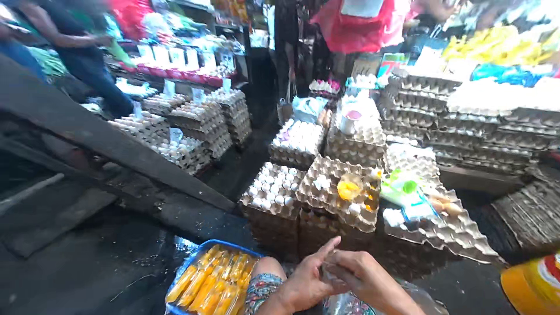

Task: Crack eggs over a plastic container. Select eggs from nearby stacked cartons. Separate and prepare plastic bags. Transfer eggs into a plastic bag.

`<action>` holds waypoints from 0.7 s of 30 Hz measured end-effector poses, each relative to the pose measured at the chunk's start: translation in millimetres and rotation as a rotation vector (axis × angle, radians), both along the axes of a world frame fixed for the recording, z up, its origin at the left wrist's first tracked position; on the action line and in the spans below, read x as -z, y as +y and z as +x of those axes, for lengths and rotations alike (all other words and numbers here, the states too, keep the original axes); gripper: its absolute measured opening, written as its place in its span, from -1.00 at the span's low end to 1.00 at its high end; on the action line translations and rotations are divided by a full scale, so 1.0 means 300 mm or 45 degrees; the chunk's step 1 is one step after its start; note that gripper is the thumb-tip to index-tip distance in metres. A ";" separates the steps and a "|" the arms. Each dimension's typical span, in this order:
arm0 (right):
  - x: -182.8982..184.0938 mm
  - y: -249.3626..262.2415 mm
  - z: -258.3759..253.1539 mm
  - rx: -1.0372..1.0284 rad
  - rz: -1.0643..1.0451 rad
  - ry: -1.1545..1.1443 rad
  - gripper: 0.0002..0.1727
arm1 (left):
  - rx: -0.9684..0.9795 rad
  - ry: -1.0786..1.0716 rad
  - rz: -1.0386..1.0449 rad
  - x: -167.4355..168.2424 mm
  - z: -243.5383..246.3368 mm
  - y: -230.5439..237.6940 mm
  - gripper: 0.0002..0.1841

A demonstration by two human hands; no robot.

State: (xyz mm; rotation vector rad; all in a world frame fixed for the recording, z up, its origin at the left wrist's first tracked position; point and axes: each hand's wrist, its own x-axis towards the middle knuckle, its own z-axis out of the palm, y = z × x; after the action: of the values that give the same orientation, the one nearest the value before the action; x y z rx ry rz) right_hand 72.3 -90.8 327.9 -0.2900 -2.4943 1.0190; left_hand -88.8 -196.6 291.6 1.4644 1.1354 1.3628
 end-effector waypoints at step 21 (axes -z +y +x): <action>0.046 0.068 0.232 0.761 -0.281 0.442 -0.79 | -0.315 -0.198 -0.314 0.110 -0.097 -0.076 -0.85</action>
State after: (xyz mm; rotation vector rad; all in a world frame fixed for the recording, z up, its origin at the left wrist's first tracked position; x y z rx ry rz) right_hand 142.0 -70.5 314.2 -0.7946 -1.8159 0.9783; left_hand -117.7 -219.4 258.7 1.0511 1.3615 1.4176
